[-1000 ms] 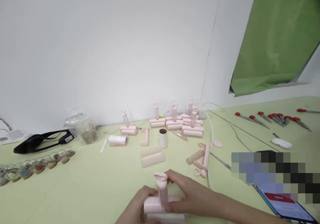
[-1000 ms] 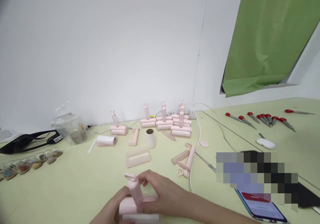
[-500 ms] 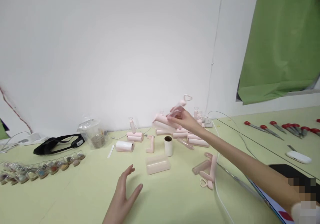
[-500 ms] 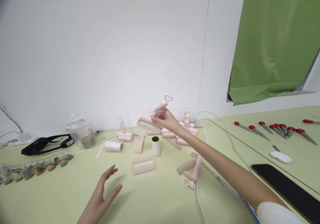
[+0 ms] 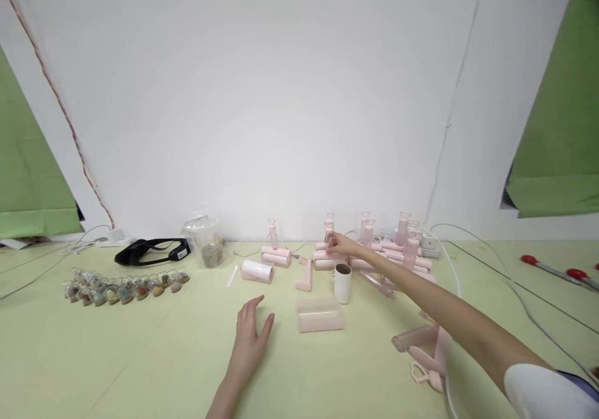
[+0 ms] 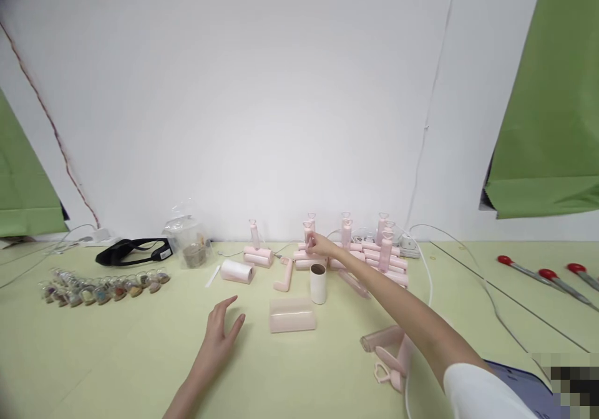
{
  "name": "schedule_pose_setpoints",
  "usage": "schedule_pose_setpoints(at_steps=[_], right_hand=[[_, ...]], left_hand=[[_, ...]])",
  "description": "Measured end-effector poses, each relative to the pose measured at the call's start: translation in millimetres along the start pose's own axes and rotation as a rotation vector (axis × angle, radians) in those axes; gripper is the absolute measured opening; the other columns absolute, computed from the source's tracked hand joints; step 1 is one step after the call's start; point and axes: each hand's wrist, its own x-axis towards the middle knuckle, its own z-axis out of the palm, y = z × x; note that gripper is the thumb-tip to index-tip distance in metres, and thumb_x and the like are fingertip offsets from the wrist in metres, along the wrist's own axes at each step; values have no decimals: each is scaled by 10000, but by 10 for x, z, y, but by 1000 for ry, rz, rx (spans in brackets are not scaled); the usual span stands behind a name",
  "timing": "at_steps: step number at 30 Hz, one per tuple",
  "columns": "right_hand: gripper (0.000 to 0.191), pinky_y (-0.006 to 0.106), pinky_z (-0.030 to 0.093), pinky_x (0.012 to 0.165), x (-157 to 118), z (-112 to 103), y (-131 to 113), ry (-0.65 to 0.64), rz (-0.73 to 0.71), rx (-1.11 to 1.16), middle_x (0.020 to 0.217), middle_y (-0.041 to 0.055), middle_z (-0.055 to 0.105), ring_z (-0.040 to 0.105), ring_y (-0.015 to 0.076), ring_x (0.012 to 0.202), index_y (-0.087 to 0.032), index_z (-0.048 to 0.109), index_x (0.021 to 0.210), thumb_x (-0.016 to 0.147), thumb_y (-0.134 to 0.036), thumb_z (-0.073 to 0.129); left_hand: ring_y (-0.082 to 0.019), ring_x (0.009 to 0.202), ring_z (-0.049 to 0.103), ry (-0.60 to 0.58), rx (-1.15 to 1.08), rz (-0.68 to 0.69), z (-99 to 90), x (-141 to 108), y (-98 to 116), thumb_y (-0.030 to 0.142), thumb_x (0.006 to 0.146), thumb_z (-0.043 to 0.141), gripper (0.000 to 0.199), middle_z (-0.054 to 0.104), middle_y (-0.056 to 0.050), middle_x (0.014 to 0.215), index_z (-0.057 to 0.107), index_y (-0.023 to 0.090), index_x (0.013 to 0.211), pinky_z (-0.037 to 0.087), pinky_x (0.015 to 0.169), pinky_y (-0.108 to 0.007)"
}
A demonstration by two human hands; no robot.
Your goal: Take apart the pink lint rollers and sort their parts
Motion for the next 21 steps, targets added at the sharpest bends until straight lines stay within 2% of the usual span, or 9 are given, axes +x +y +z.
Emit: schedule_pose_setpoints(at_steps=[4,8,10,12,14,17,19,21], right_hand=[[288,390,479,761,17,41,46,-8,45,4,1105,71,541,562,190,917,-152,505,1114,857,-282,502],[285,386,482,755,-25,27,14,11,77,28,1098,70,544,565,188,909,-150,506,1111,857,-282,502],[285,383,483,751,-81,-21,-40,61,77,45,1096,70,545,567,186,903,-151,507,1111,858,-282,502],[285,393,475,766,-179,-110,-122,151,53,65,1113,72,537,560,190,919,-157,506,1114,859,-283,499],[304,416,435,837,-343,-224,-230,270,1,85,1155,92,509,524,213,995,-164,487,1130,846,-270,513],[353,393,323,969,-741,-340,-423,433,-117,123,1218,107,449,424,222,1132,-188,421,1156,821,-242,517],[279,375,314,980,-1081,-302,-556,480,-190,159,1204,68,464,425,205,1132,-227,429,1109,839,-288,468],[205,397,366,928,-1422,-147,-681,443,-266,276,1086,63,531,494,223,1040,-232,495,974,822,-368,482]], left_hand=[[-255,1188,368,47,101,-95,43,276,-36,334,749,493,487,458,-127,1202,370,139,1177,287,994,-400],[-326,1283,200,142,161,-261,120,765,-87,376,591,657,877,301,-219,1317,183,80,1267,195,1027,-424],[-361,1299,117,192,181,-351,180,961,-107,414,487,723,1082,191,-262,1359,83,74,1291,148,1034,-445],[-378,1296,109,222,185,-414,250,1076,-114,439,420,750,1190,155,-281,1364,30,77,1297,135,1033,-454],[-379,1286,152,244,173,-454,310,1115,-109,448,425,742,1197,194,-294,1341,13,58,1291,147,1029,-451],[-362,1276,194,281,130,-466,336,1074,-95,470,527,677,1097,237,-301,1306,10,19,1272,165,1030,-437],[-332,1280,194,273,87,-413,285,998,-78,476,578,640,1033,229,-283,1309,26,16,1270,200,1031,-403],[-294,1283,200,225,42,-324,179,880,-33,460,600,630,994,223,-256,1313,51,24,1279,244,1023,-361]])
